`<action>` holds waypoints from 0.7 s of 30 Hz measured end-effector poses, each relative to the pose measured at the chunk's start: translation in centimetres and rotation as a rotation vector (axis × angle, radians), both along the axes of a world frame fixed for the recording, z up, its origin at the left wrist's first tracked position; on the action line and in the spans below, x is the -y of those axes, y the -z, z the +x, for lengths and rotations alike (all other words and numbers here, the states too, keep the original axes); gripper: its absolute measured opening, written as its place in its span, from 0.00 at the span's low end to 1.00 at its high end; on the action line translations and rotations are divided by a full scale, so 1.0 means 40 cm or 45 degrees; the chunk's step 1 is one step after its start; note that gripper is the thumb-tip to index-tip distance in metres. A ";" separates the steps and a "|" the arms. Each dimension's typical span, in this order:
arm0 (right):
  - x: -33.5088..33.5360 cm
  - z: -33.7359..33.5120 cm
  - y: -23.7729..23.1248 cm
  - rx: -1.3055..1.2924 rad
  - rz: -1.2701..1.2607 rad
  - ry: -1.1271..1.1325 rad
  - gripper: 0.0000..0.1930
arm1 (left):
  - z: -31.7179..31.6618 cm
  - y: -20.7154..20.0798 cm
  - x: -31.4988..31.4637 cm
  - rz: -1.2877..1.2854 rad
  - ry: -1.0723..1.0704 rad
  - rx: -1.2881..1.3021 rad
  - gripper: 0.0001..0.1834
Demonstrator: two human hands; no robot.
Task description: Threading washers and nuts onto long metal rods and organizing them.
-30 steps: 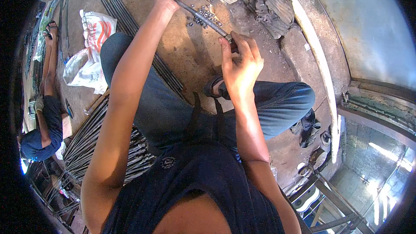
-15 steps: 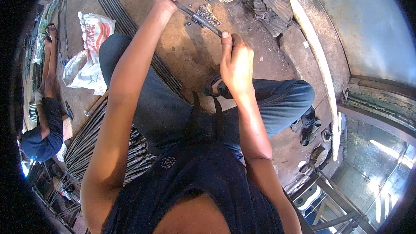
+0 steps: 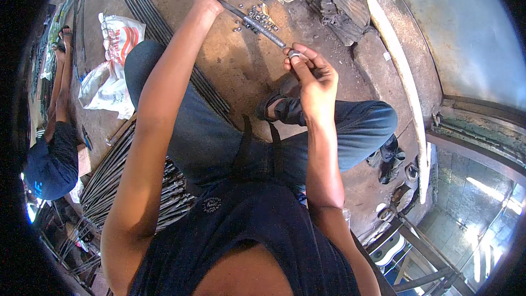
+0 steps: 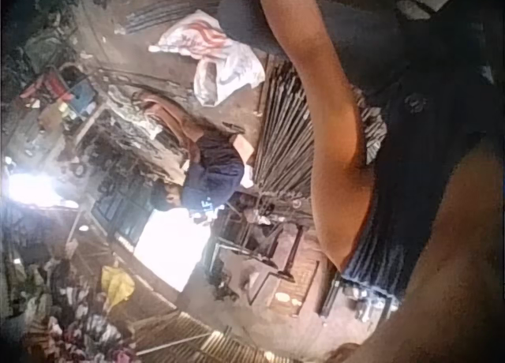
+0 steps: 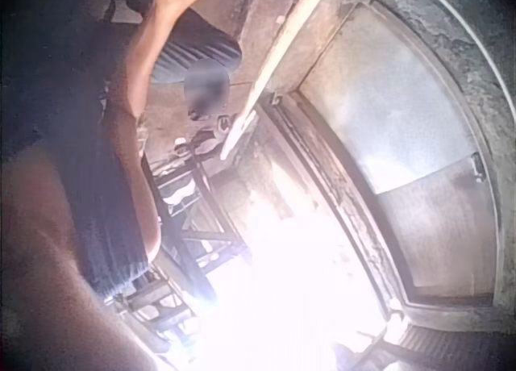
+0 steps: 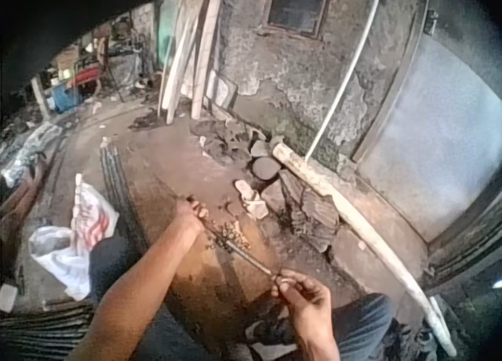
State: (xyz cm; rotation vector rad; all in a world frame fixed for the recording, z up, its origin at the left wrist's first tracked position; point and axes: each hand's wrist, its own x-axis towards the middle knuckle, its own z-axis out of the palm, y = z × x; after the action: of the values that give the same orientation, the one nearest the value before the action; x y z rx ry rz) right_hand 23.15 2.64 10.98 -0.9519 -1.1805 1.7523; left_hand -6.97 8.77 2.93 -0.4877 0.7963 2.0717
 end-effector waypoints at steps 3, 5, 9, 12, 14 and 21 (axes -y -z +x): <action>-0.005 0.008 0.000 -0.089 -0.086 -0.010 0.11 | 0.002 -0.002 0.001 -0.017 -0.019 -0.004 0.14; -0.007 -0.005 0.016 -0.092 -0.066 0.068 0.14 | -0.005 -0.002 0.003 0.006 0.010 0.001 0.15; 0.005 -0.029 0.015 0.348 0.536 0.166 0.13 | -0.006 -0.004 0.002 0.007 0.003 0.008 0.17; 0.009 -0.040 0.012 0.520 1.044 0.202 0.12 | -0.010 -0.001 0.004 0.020 -0.003 0.017 0.17; 0.011 -0.051 0.009 0.548 1.091 0.204 0.11 | -0.012 0.002 0.004 0.064 -0.008 0.020 0.17; 0.027 -0.068 -0.017 0.802 0.800 0.181 0.08 | -0.010 0.012 -0.004 0.108 -0.006 -0.002 0.16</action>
State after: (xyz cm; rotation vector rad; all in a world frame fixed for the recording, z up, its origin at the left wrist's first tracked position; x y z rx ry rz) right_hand 20.45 1.56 11.66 -1.1747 -1.8555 0.8676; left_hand -7.38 8.94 2.44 -0.4417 0.7053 2.1010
